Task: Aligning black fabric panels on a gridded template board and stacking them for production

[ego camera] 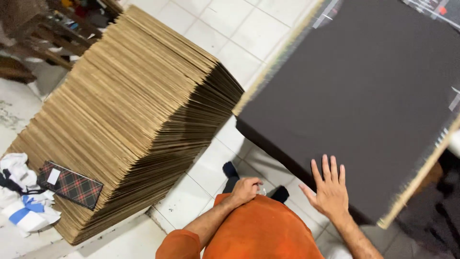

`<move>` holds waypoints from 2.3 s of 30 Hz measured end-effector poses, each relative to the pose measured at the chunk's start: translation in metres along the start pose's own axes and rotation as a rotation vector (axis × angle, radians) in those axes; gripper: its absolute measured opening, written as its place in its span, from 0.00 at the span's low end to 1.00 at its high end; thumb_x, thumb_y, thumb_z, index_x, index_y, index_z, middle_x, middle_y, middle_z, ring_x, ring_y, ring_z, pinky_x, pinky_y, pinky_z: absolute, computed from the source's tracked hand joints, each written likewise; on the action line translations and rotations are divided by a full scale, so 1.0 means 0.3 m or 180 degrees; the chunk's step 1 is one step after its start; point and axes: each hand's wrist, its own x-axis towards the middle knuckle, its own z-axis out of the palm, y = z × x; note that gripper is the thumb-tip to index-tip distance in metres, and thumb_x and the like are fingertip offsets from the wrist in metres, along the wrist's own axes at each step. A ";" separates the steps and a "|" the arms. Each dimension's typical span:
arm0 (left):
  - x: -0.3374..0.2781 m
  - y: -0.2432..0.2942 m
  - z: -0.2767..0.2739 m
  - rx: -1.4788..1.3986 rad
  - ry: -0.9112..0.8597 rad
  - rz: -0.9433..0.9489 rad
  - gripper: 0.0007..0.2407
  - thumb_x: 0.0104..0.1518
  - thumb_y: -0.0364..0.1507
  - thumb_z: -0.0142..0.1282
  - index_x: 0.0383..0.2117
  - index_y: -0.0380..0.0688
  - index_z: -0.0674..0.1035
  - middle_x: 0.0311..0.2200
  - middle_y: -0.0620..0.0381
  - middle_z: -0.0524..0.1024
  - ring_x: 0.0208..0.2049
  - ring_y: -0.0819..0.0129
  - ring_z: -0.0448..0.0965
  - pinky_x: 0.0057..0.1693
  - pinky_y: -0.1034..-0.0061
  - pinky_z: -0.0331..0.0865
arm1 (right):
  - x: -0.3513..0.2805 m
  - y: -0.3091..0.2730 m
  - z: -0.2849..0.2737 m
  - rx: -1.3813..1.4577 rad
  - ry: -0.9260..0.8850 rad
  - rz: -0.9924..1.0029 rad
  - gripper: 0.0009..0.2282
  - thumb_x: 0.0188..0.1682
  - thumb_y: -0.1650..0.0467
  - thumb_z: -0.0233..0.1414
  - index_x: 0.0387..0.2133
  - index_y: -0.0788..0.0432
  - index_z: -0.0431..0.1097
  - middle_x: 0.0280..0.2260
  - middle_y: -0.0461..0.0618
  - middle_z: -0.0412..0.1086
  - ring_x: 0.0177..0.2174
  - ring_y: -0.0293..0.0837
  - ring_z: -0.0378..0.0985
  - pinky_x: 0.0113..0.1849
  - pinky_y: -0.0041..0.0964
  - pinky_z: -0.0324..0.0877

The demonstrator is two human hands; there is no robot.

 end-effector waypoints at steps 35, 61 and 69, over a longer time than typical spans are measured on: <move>-0.044 -0.730 -1.300 0.0052 0.2400 -0.2323 0.44 0.52 0.47 0.64 0.75 0.57 0.49 0.74 0.38 0.40 0.75 0.41 0.36 0.72 0.40 0.36 | 2.078 -0.601 1.104 0.2838 -0.1573 0.1532 0.12 0.51 0.49 0.56 0.42 0.31 0.79 0.36 0.43 0.78 0.44 0.56 0.79 0.47 0.51 0.72; -0.010 -0.841 -1.265 -0.0674 0.2765 -0.2321 0.42 0.47 0.43 0.70 0.71 0.68 0.58 0.76 0.50 0.32 0.75 0.48 0.30 0.72 0.42 0.28 | 2.377 -0.678 0.958 0.2362 -0.1693 -0.0271 0.25 0.52 0.59 0.51 0.64 0.48 0.66 0.56 0.61 0.65 0.55 0.62 0.68 0.54 0.59 0.68; -0.007 -0.895 -1.227 -0.0366 0.2772 -0.2187 0.42 0.49 0.51 0.64 0.72 0.65 0.55 0.76 0.53 0.30 0.76 0.49 0.29 0.71 0.41 0.29 | 2.402 -0.705 1.041 0.1233 -0.1758 0.0074 0.29 0.52 0.49 0.49 0.60 0.53 0.66 0.51 0.59 0.69 0.45 0.64 0.77 0.44 0.63 0.72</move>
